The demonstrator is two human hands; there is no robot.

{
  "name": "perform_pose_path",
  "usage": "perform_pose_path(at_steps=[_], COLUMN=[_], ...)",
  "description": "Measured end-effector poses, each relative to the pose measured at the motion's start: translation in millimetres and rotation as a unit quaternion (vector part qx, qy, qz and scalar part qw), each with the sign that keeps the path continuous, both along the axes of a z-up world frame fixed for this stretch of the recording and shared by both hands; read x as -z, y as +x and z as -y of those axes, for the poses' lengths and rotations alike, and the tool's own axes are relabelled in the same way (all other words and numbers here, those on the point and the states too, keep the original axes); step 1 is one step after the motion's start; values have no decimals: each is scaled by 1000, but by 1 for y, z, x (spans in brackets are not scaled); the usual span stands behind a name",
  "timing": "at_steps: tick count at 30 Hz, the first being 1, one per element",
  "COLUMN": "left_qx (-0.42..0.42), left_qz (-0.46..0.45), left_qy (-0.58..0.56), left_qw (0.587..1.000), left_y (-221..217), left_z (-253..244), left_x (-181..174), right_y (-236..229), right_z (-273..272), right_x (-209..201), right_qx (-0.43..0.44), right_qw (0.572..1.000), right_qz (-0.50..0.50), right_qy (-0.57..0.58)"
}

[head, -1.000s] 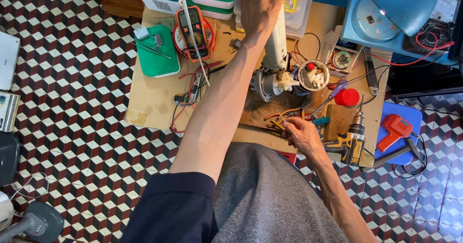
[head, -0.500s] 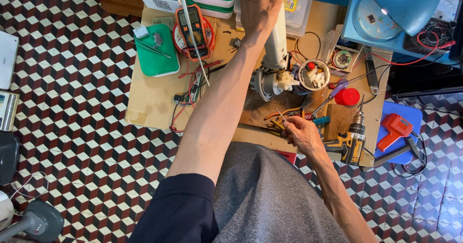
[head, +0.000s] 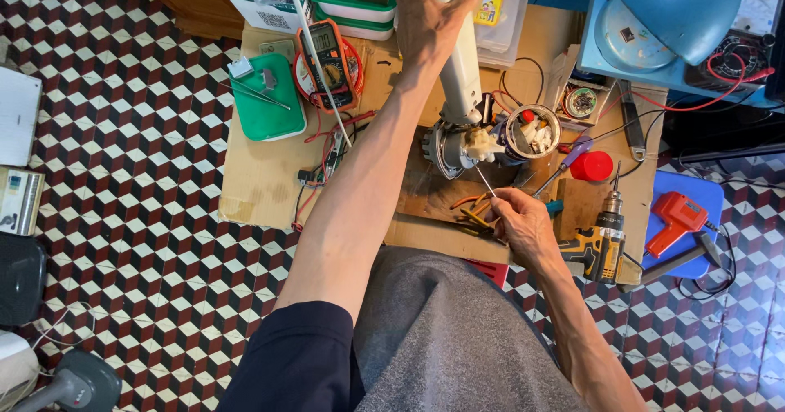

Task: The person repairs a white electric fan by removing the motor housing, cleaning the internal components with a cloth, and reassembling the parts using pliers and a cordless drill.

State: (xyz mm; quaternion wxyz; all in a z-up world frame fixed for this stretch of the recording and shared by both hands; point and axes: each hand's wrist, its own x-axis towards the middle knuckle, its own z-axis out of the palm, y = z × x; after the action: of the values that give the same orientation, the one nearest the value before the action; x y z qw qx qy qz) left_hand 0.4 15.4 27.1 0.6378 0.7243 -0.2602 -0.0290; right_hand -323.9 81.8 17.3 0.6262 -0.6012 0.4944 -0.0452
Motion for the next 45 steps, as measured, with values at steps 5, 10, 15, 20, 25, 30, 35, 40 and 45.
perform_pose_path(at_steps=[5, 10, 15, 20, 25, 30, 35, 40, 45], left_qx=[40, 69, 126, 179, 78, 86, 61, 75, 44], left_qz=[15, -50, -76, -144, -136, -181, -156, -211, -236], left_qy=[-72, -99, -166, -171, -34, -10, -12, -83, -113], left_qw=[996, 991, 975, 958, 987, 980, 986, 971, 964], left_y=[5, 14, 26, 47, 59, 64, 59, 37, 13], left_z=[-4, 4, 4, 6, -7, -16, -11, -5, -1], left_x=[4, 19, 30, 38, 24, 15, 18, 7, -13], right_y=[2, 6, 13, 21, 22, 20, 21, 21, 8], right_z=[5, 3, -1, -4, -4, 0, 3, 15, 23], right_x=[6, 9, 13, 20, 23, 32, 43, 43, 49], right_qx=[33, 13, 15, 11, 24, 34, 50, 84, 103], right_qw=[999, 1000, 1000, 999, 999, 999, 998, 994, 993], right_qz=[15, -15, -2, -3, 3, -4, 26, -20, 33], right_qy=[19, -2, 17, 31, 42, 32, 41, 62, 53])
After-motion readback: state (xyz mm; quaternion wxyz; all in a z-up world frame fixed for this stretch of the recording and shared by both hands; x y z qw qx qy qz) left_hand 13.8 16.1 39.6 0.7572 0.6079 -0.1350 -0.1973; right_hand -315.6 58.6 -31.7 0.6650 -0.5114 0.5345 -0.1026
